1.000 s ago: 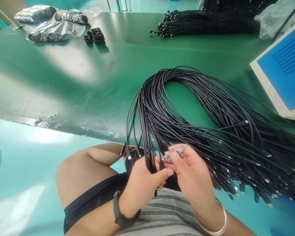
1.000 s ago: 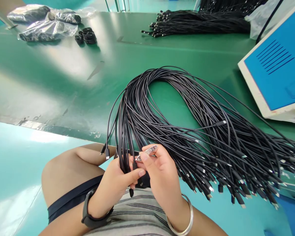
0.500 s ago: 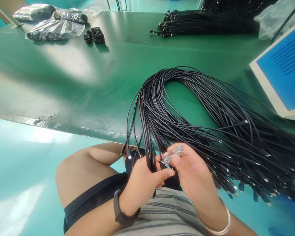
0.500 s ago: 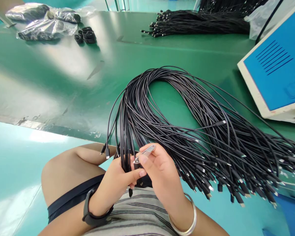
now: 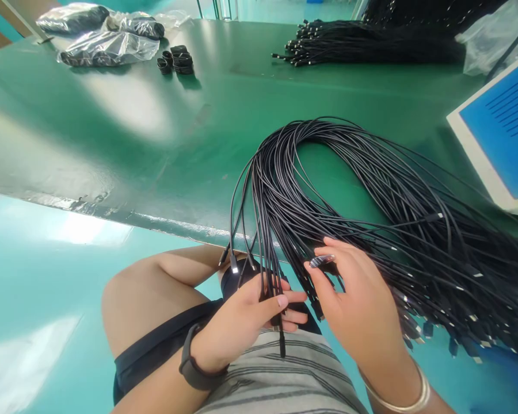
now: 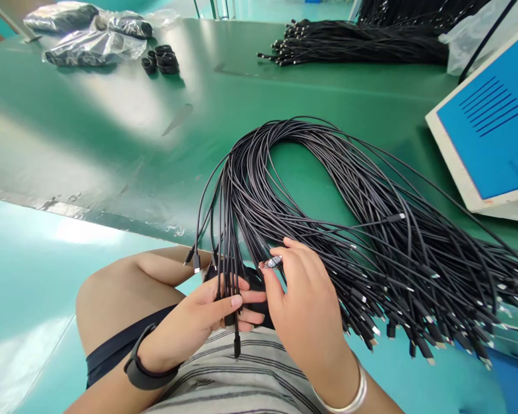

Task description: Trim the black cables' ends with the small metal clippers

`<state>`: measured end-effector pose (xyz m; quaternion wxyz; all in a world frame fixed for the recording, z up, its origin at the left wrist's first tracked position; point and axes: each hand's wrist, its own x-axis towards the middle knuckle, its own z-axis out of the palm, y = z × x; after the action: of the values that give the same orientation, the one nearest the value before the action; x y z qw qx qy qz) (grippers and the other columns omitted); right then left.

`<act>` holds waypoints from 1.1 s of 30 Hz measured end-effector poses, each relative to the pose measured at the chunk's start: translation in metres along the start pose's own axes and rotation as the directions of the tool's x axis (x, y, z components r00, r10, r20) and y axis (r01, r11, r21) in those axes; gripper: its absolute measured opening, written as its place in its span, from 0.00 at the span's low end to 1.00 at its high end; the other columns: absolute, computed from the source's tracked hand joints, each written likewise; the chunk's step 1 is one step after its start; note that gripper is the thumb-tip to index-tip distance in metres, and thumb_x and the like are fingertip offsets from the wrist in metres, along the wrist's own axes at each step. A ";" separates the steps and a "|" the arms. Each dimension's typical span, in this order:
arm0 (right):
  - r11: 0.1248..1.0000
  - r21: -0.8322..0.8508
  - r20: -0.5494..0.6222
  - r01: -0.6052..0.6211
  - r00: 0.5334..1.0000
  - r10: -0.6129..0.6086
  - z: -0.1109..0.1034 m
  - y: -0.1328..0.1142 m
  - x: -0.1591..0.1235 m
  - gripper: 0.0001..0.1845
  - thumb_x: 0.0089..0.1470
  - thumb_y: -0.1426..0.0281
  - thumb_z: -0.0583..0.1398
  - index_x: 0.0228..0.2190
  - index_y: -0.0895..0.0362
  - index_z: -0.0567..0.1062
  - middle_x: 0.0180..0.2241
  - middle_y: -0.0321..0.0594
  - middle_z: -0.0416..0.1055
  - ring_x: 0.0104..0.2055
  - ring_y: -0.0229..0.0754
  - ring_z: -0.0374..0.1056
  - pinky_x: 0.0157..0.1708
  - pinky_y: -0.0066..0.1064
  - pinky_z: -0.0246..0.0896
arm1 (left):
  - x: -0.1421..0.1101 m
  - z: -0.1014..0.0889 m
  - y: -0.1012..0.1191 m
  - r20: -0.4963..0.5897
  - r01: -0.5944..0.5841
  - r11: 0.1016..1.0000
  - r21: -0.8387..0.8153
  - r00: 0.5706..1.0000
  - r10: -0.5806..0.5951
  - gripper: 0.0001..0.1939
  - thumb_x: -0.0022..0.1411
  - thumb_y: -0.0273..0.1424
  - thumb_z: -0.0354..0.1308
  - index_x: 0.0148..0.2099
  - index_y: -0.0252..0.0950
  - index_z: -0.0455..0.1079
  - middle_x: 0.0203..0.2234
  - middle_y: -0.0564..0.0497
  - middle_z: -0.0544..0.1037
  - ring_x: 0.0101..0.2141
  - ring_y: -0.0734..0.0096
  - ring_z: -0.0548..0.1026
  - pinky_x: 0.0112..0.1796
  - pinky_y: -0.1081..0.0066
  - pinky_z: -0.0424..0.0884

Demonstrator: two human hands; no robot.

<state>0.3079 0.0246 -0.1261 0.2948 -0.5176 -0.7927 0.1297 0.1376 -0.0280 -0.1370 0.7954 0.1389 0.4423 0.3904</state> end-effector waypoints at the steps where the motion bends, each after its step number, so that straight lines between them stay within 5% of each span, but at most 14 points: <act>1: 1.000 0.024 -0.014 -0.009 1.000 0.009 0.001 -0.002 -0.001 0.07 0.59 0.70 0.59 0.41 0.56 0.72 0.44 0.48 0.74 0.51 0.51 0.67 0.52 0.43 0.60 | 0.001 -0.001 0.000 -0.002 0.018 1.000 0.018 1.000 -0.018 0.11 0.60 0.33 0.63 0.41 0.33 0.67 0.39 0.40 0.81 0.35 0.62 0.81 0.39 0.63 0.74; 5: 0.916 0.307 0.080 -0.257 0.966 0.244 -0.004 -0.012 -0.005 0.05 0.58 0.67 0.61 0.38 0.51 0.74 0.38 0.41 0.76 0.42 0.47 0.71 0.43 0.40 0.66 | 0.003 -0.003 -0.002 -0.033 0.017 0.998 0.068 0.999 -0.015 0.12 0.57 0.33 0.65 0.34 0.30 0.68 0.27 0.44 0.81 0.25 0.70 0.78 0.27 0.74 0.71; 7: 0.730 0.518 0.273 -0.446 0.895 0.353 -0.005 -0.017 -0.007 0.04 0.58 0.65 0.61 0.36 0.50 0.74 0.37 0.38 0.77 0.38 0.44 0.73 0.38 0.36 0.68 | 0.003 -0.003 -0.003 -0.060 -0.021 0.998 0.057 0.998 0.024 0.11 0.55 0.31 0.67 0.33 0.30 0.68 0.25 0.45 0.81 0.22 0.72 0.78 0.25 0.75 0.71; 10: 0.340 0.704 0.518 -0.624 0.778 0.356 -0.001 -0.021 -0.010 0.06 0.58 0.62 0.62 0.37 0.49 0.74 0.36 0.36 0.79 0.36 0.40 0.75 0.35 0.30 0.71 | 0.000 0.001 -0.002 -0.089 -0.094 0.994 0.050 0.991 0.098 0.10 0.54 0.28 0.67 0.33 0.30 0.68 0.23 0.47 0.81 0.21 0.73 0.78 0.26 0.75 0.73; 12: 0.166 0.750 0.565 -0.640 0.751 0.342 0.005 -0.021 -0.011 0.06 0.57 0.62 0.63 0.37 0.50 0.75 0.34 0.35 0.78 0.37 0.39 0.75 0.36 0.28 0.72 | -0.001 0.004 -0.001 -0.100 -0.129 0.990 0.052 0.986 0.133 0.10 0.54 0.26 0.68 0.32 0.30 0.69 0.23 0.49 0.81 0.22 0.73 0.78 0.26 0.75 0.74; 14: 0.079 0.779 0.564 -0.623 0.750 0.345 0.010 -0.021 -0.012 0.05 0.57 0.64 0.64 0.35 0.50 0.76 0.32 0.33 0.76 0.38 0.38 0.74 0.38 0.28 0.72 | -0.003 0.006 0.000 -0.104 -0.151 0.987 0.048 0.982 0.155 0.10 0.53 0.26 0.68 0.31 0.31 0.68 0.22 0.50 0.80 0.22 0.73 0.78 0.27 0.76 0.74; 20: 0.010 0.804 0.556 -0.595 0.757 0.343 0.013 -0.020 -0.010 0.05 0.56 0.65 0.65 0.35 0.51 0.77 0.31 0.32 0.76 0.35 0.35 0.75 0.38 0.25 0.73 | -0.003 0.009 0.003 -0.123 -0.171 0.985 0.031 0.977 0.173 0.11 0.50 0.25 0.70 0.28 0.32 0.68 0.21 0.51 0.80 0.21 0.74 0.78 0.26 0.76 0.74; 33: 0.107 0.789 0.527 -0.605 0.756 0.388 0.011 -0.016 -0.011 0.04 0.55 0.65 0.66 0.34 0.51 0.77 0.29 0.32 0.77 0.32 0.33 0.74 0.33 0.20 0.71 | 0.002 0.012 0.001 -0.091 -0.158 0.985 0.063 0.982 0.163 0.07 0.53 0.25 0.67 0.29 0.30 0.71 0.22 0.51 0.80 0.20 0.75 0.77 0.26 0.77 0.72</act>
<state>0.2925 0.0091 -0.1299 0.3984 -0.4663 -0.3639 0.7010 0.1473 -0.0245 -0.1307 0.7351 0.1772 0.4778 0.4472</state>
